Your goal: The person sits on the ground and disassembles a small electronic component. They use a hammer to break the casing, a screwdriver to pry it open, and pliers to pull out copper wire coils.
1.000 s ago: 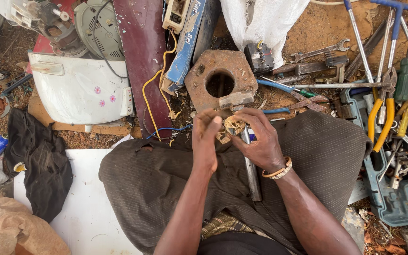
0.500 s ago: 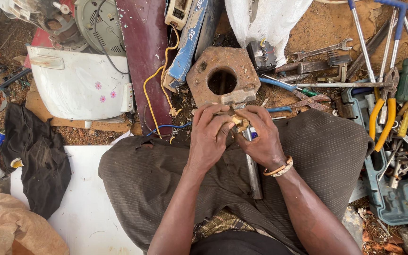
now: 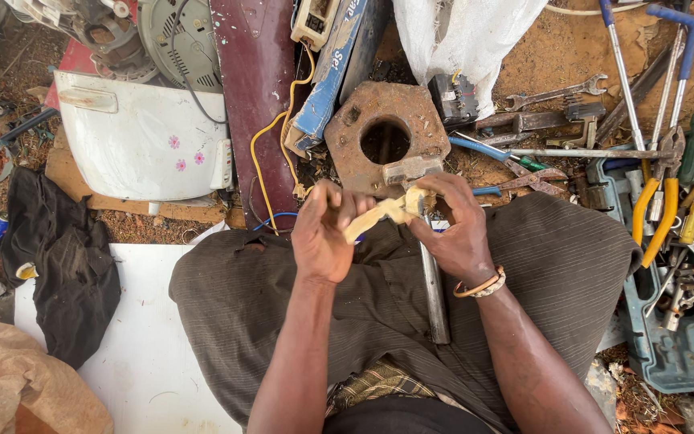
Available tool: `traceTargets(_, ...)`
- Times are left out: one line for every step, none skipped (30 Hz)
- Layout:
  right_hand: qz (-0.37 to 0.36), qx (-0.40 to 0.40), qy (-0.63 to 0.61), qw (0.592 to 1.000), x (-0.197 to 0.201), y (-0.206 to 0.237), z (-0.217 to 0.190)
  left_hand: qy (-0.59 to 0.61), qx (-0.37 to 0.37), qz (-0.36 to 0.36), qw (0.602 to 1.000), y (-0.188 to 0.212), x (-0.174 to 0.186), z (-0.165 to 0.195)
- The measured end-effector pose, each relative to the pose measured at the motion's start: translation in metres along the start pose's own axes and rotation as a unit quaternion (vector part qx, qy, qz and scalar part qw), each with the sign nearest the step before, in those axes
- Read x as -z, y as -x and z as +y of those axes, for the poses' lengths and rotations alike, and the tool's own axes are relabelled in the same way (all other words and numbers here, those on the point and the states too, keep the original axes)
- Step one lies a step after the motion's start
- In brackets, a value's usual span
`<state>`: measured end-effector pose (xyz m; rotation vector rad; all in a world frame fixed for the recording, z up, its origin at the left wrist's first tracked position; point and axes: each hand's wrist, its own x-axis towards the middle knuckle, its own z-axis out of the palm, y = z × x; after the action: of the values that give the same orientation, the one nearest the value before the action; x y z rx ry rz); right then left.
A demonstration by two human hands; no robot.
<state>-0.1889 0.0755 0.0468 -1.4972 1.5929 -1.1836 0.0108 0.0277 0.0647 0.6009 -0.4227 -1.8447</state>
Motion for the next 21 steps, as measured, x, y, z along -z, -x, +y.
traceTargets(0.011,-0.009,-0.004,1.0,0.002,0.0,0.001,0.0,0.01,-0.018,1.0,0.001,0.003,0.005)
traceTargets(0.02,-0.019,-0.007,1.0,0.004,0.0,0.002,0.0,0.02,-0.035,0.999,0.004,0.005,0.009)
traceTargets(0.019,-0.016,-0.017,1.0,0.006,0.001,0.002,-0.14,0.001,0.001,0.99,0.006,0.006,0.011)
traceTargets(0.019,-0.012,-0.026,0.999,0.007,0.002,0.002,-0.278,-0.017,0.035,0.96,0.009,0.006,0.012)
traceTargets(0.018,-0.008,-0.036,0.999,0.006,0.003,0.003,-0.41,-0.036,0.068,0.909,0.011,0.006,0.012)
traceTargets(0.007,-0.013,-0.095,0.995,0.007,0.004,0.003,-0.473,-0.054,0.031,0.879,0.011,0.004,0.011)
traceTargets(-0.008,-0.017,-0.157,0.987,0.004,0.005,0.003,-0.534,-0.072,-0.004,0.842,0.011,0.002,0.008)
traceTargets(-0.023,-0.02,-0.219,0.975,0.002,0.006,0.002,-0.593,-0.091,-0.037,0.799,0.01,0.001,0.005)
traceTargets(-0.029,-0.03,-0.222,0.974,0.001,0.006,0.003,-0.584,-0.059,-0.043,0.808,0.008,-0.002,-0.001)
traceTargets(-0.035,-0.04,-0.224,0.973,0.0,0.006,0.003,-0.574,-0.029,-0.048,0.817,0.005,-0.004,-0.007)
traceTargets(-0.04,-0.05,-0.226,0.972,0.0,0.007,0.004,-0.563,0.003,-0.054,0.825,0.003,-0.003,-0.01)
traceTargets(-0.041,-0.047,-0.247,0.967,-0.001,0.006,0.005,-0.515,0.028,-0.049,0.855,0.001,-0.002,-0.011)
traceTargets(-0.039,-0.047,-0.267,0.962,0.0,0.007,0.006,-0.465,0.055,-0.046,0.882,-0.001,-0.001,-0.014)
traceTargets(-0.036,-0.049,-0.286,0.956,0.001,0.007,0.007,-0.412,0.085,-0.043,0.906,-0.001,0.0,-0.017)
traceTargets(-0.049,-0.042,-0.302,0.951,0.002,0.008,0.007,-0.459,0.045,-0.034,0.887,-0.001,0.001,-0.021)
traceTargets(-0.061,-0.033,-0.319,0.945,0.002,0.008,0.008,-0.504,0.002,-0.024,0.863,0.0,0.002,-0.025)
traceTargets(-0.074,-0.024,-0.337,0.938,0.002,0.008,0.009,-0.548,-0.041,-0.014,0.835,0.001,0.003,-0.029)
traceTargets(-0.062,-0.026,-0.329,0.942,0.002,0.008,0.009,-0.542,-0.036,0.002,0.839,0.001,0.003,-0.033)
traceTargets(-0.051,-0.03,-0.323,0.945,0.001,0.008,0.009,-0.537,-0.029,0.019,0.843,0.002,0.004,-0.037)
traceTargets(-0.042,-0.032,-0.317,0.947,0.0,0.008,0.009,-0.532,-0.025,0.039,0.845,0.004,0.006,-0.04)
traceTargets(-0.044,-0.037,-0.301,0.952,0.0,0.008,0.008,-0.471,0.003,0.033,0.882,0.004,0.008,-0.042)
